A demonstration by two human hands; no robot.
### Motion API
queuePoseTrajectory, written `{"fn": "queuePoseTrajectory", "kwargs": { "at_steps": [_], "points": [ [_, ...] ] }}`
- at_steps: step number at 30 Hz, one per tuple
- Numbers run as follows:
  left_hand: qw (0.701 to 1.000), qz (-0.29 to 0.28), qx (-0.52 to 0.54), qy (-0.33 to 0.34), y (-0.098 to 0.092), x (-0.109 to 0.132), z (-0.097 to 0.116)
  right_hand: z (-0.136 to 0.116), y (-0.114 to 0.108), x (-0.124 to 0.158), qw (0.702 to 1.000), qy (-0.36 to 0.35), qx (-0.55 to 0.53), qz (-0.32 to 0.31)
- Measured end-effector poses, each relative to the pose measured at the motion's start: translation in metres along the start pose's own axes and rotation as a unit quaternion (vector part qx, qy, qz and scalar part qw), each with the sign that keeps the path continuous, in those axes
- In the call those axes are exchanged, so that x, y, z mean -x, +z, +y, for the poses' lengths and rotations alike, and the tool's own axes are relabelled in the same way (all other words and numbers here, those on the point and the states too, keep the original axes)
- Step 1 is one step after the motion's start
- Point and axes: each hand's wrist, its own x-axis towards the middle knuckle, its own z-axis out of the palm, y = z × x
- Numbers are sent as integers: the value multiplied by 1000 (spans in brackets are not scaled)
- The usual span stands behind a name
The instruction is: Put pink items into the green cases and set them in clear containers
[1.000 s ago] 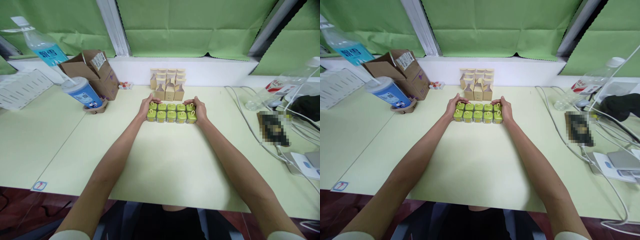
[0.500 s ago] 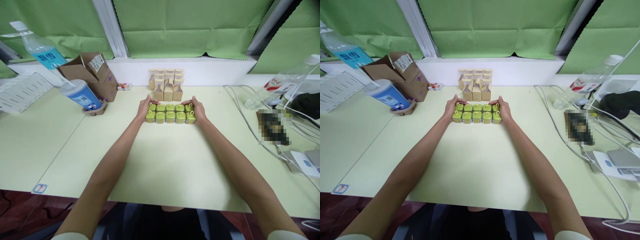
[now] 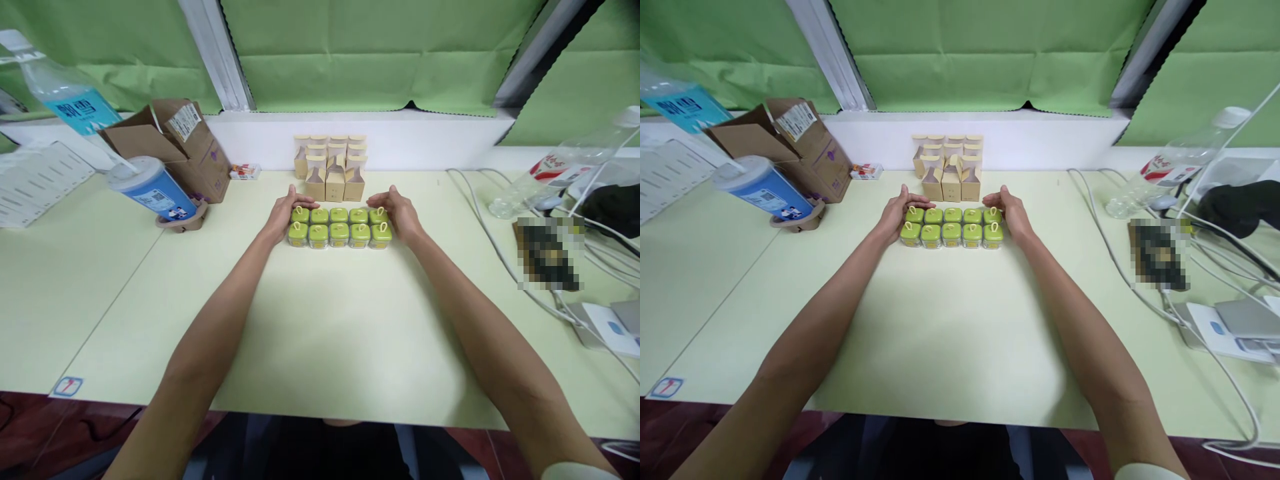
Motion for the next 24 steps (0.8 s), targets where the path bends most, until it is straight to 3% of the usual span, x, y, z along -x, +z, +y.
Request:
{"fn": "queuePoseTrajectory", "kwargs": {
  "at_steps": [2,4,7,10,14,20,24],
  "points": [
    [991,-87,-91,35,-15,3,22,-20,-17,0,988,-67,131,-39],
    [962,-176,-203,52,-26,6,43,-39,-31,2,954,-93,267,-99],
    [903,-216,-368,50,-26,10,62,-55,-34,8,883,-62,430,-177],
    [861,-225,-455,40,-11,12,60,-54,-18,14,837,-18,500,-220],
    [853,-241,-461,56,3,11,50,-46,-1,17,827,-14,508,-239],
    [877,-215,-425,58,1,9,47,-45,-3,18,823,-18,510,-249],
    [862,-223,-449,70,1,7,45,-45,-1,18,824,-20,507,-253]
  ]
}}
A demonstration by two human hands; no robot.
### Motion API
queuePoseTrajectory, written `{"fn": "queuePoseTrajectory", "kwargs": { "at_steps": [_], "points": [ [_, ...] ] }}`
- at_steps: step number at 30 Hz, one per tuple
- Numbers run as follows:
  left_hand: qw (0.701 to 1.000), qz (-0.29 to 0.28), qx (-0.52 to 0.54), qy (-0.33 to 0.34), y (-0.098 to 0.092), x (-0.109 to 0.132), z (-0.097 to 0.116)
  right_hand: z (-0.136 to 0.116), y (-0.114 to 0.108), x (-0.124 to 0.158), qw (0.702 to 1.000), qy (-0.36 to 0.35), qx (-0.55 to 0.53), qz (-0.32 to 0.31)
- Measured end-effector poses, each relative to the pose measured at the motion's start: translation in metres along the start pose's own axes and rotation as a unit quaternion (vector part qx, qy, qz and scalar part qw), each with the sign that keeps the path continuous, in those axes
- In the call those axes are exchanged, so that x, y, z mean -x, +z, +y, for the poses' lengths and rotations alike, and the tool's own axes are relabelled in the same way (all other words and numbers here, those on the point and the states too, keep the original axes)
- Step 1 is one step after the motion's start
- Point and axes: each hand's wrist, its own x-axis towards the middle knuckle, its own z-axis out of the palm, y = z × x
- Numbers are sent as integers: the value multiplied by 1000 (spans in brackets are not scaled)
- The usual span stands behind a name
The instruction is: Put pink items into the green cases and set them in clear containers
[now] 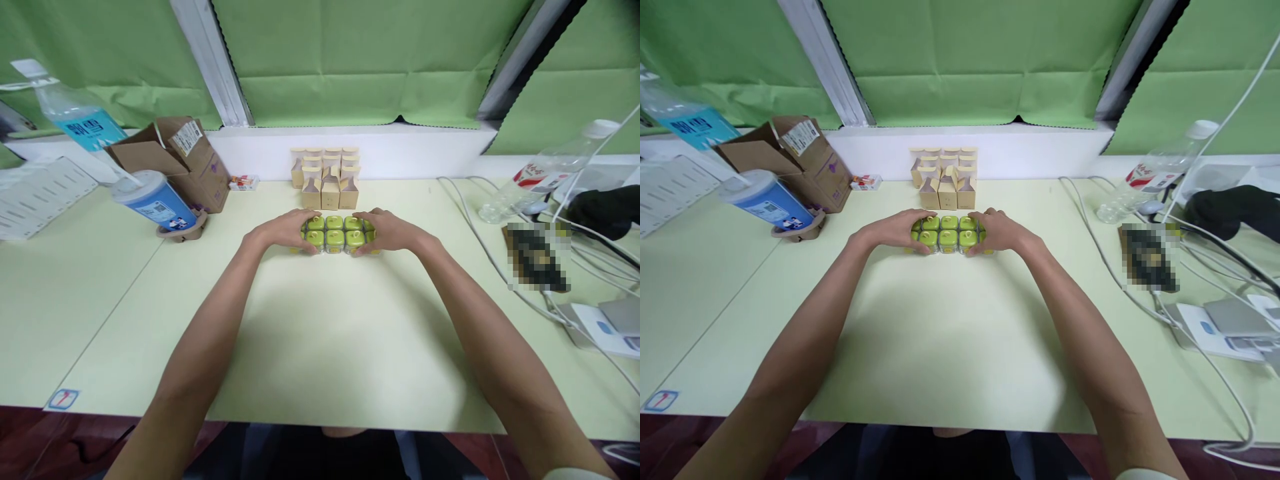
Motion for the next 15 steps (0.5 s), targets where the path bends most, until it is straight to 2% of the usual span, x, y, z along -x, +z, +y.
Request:
{"fn": "queuePoseTrajectory", "kwargs": {
  "at_steps": [6,10,15],
  "points": [
    [997,-42,-57,16,-9,5,2,5,-4,2,999,18,-27,1],
    [992,-73,-99,-14,-19,10,-5,20,-9,2,995,28,-90,-16],
    [996,-61,-69,-19,-21,9,-14,29,-8,-2,990,33,-135,10]
  ]
}}
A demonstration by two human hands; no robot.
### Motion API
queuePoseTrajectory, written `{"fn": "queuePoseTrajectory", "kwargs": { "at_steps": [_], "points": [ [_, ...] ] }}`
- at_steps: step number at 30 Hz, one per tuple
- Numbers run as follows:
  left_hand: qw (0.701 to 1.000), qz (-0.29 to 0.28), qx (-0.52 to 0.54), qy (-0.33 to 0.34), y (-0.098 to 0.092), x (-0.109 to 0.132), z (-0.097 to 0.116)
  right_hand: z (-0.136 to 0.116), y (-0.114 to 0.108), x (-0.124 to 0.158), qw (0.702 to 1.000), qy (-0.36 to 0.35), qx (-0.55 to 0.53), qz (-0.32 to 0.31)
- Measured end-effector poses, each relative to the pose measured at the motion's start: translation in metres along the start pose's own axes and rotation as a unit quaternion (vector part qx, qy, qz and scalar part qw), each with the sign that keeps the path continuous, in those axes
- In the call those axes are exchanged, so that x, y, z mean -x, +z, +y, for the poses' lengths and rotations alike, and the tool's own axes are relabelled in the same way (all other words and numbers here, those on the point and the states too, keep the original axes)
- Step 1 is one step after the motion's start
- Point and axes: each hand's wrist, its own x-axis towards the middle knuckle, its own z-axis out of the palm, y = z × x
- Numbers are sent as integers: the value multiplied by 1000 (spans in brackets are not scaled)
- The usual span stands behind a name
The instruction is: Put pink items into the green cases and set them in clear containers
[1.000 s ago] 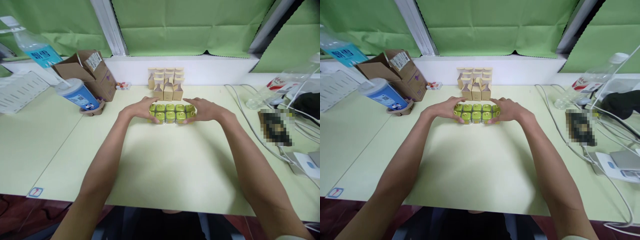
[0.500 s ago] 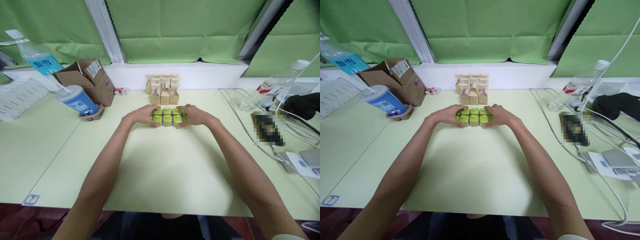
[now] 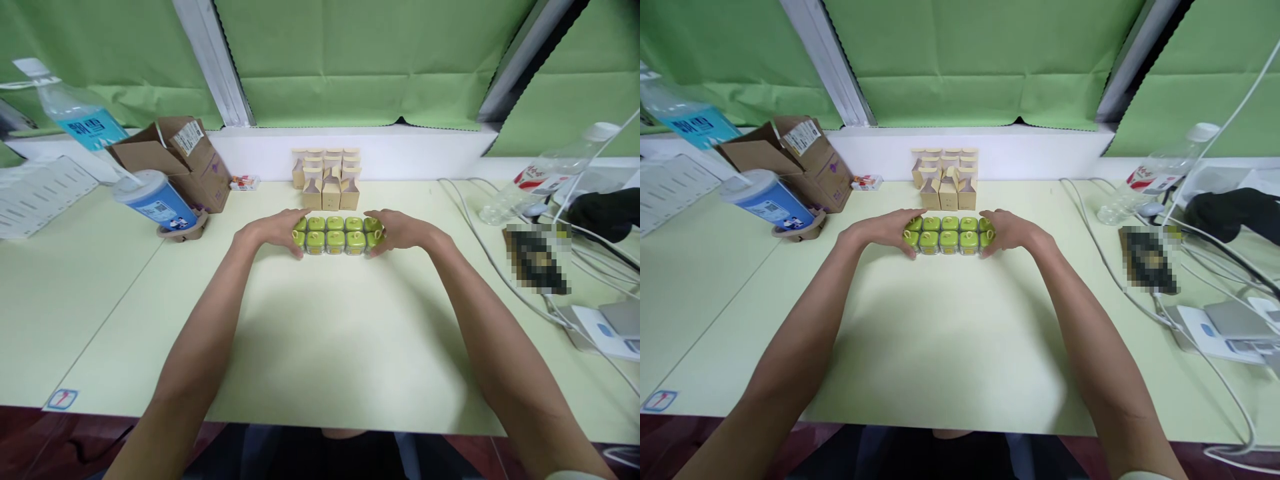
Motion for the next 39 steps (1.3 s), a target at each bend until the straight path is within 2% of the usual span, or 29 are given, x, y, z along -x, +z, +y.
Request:
{"fn": "queuePoseTrajectory", "kwargs": {
  "at_steps": [5,9,13,17,25,30,32,36,39],
  "points": [
    [1000,14,24,-15,0,0,5,-4,0,0,999,-12,-25,22],
    [1000,-7,-5,-19,-4,3,7,-2,-4,3,1000,-1,30,6],
    [998,-31,-32,-40,-7,5,2,6,-8,4,1000,17,3,-4],
    [998,-26,-32,-47,-7,4,-4,8,-7,2,1000,16,-16,-2],
    [994,-48,-61,-82,-8,4,-1,-14,-7,11,997,33,68,-20],
    [983,-97,-124,-96,-12,9,13,-30,-13,21,988,45,134,-67],
    [981,-100,-130,-104,-12,10,21,-36,-12,24,983,57,158,-67],
    [988,-56,-135,-58,-10,10,33,-45,-7,28,983,47,173,-33],
    [993,-47,-110,-24,-7,9,37,-49,-1,27,983,31,179,-30]
  ]
}}
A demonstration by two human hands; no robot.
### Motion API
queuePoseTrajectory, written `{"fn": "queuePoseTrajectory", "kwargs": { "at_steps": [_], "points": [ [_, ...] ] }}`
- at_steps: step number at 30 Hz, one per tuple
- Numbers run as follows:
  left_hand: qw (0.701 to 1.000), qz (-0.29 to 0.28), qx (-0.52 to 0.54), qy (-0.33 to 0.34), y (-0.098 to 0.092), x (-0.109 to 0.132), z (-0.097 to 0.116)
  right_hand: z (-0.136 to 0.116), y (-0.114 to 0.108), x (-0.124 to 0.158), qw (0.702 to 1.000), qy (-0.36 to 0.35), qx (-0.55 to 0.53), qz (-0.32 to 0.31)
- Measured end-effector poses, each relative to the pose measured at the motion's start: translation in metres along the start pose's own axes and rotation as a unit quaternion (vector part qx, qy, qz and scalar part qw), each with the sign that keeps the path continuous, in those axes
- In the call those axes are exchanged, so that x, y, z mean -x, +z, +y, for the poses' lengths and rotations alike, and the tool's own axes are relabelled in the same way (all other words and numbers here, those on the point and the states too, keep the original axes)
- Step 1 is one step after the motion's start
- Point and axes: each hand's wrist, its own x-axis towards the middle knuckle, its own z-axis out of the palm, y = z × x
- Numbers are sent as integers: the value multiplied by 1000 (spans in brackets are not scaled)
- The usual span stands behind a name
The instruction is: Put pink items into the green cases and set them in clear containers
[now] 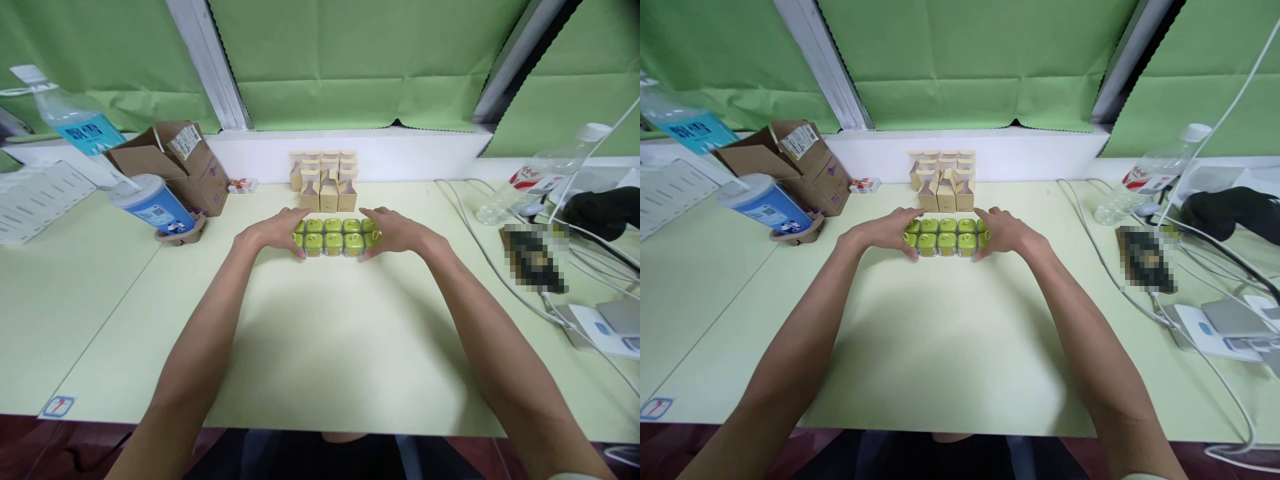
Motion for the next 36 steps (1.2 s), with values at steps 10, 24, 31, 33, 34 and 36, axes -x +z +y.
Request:
{"fn": "queuePoseTrajectory", "kwargs": {
  "at_steps": [10,24,31,33,34,36],
  "points": [
    [1000,12,22,15,10,-9,0,-6,14,-12,999,-21,23,9],
    [999,-37,13,-34,-12,9,-19,17,-1,-8,1000,-10,-19,-21],
    [996,-40,20,-73,-13,7,-14,13,-2,-8,1000,-25,10,-16],
    [996,-40,20,-72,-13,8,-13,14,-1,-8,1000,-26,5,-15],
    [997,-37,21,-70,-13,8,-13,14,-1,-8,1000,-26,2,-14],
    [997,-29,25,-64,-12,7,-15,15,0,-9,1000,-25,-1,-11]
  ]
}}
